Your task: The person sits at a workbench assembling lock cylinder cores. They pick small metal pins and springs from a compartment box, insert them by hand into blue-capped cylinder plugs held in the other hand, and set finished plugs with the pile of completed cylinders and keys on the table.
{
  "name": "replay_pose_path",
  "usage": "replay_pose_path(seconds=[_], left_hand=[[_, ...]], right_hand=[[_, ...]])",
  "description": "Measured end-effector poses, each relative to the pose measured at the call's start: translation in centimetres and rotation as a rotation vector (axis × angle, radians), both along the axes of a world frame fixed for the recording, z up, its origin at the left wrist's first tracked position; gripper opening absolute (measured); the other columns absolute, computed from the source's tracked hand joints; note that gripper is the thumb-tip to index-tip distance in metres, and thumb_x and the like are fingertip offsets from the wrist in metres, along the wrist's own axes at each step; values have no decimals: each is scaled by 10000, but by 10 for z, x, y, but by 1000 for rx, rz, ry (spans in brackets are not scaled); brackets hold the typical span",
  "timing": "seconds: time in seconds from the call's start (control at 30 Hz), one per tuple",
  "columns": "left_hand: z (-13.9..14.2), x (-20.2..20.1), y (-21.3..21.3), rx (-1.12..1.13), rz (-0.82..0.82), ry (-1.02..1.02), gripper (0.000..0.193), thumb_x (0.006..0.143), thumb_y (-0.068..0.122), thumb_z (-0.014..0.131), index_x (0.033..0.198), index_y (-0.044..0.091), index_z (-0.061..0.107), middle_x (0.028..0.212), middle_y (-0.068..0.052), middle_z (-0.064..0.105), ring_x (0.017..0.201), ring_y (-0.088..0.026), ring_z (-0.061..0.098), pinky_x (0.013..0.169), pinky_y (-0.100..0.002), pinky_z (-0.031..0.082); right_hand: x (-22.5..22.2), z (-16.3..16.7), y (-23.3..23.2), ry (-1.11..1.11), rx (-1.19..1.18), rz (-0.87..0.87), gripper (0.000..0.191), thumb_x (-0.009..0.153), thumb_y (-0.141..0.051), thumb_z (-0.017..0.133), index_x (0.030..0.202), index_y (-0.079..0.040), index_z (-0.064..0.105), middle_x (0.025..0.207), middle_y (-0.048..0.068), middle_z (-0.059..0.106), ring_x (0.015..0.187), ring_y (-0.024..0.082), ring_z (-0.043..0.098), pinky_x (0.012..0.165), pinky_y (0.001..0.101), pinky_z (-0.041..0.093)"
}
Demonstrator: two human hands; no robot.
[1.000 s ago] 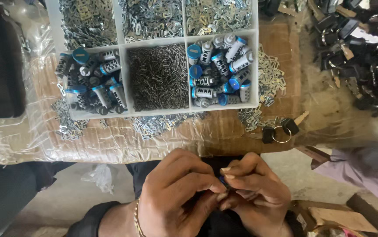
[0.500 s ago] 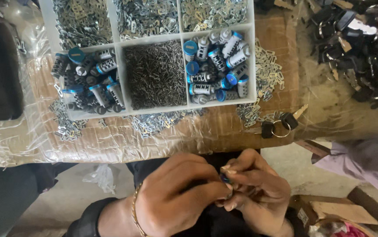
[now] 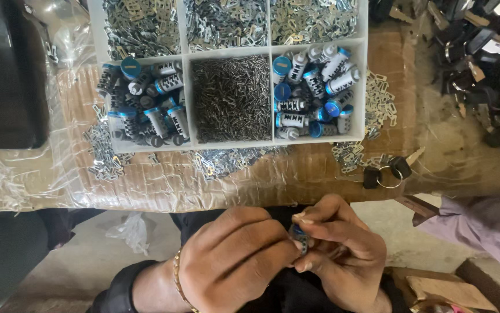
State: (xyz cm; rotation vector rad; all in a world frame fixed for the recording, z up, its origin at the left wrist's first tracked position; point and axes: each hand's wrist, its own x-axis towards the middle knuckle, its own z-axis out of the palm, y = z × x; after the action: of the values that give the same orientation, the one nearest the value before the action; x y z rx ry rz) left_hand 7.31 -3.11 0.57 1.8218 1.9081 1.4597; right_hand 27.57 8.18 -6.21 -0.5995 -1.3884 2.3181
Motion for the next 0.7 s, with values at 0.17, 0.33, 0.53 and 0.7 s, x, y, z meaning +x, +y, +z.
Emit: replay_pose_path(seconds=[0.17,0.33,0.53,0.7], left_hand=[[6,-5,-5,-130,-36,3,326,732,91,757,1033,-22,699,980,-133,667,898,-298,680,800,-369,589],[0,-9,-5,-88,-123,-85,273,773,70,786,1027,3,710,1010,-77,681,900,-229,697,794,-359,558],[-8,-4,-7,-310,-171,-534,254,777,32,776,1019,95,732,921,-54,627,743,-221,604,660,-295,494],[-20,19,6,-388,-72,-833,308,951,100,808,1238,118,697,977,-3,639,811,-163,651,728,-276,538]], right_hand=[[-4,5,-2,-86,115,-8,358,876,48,802,1212,124,701,1231,236,621,859,198,723,714,260,639],[-3,6,5,53,-133,83,240,953,77,741,1176,156,698,1207,273,588,843,259,723,699,310,653],[7,3,11,123,-49,185,237,916,80,759,1153,85,745,1141,202,616,866,257,723,734,301,629],[28,4,27,-16,-74,53,352,863,95,836,1199,43,743,1153,216,606,928,301,717,764,384,664]])
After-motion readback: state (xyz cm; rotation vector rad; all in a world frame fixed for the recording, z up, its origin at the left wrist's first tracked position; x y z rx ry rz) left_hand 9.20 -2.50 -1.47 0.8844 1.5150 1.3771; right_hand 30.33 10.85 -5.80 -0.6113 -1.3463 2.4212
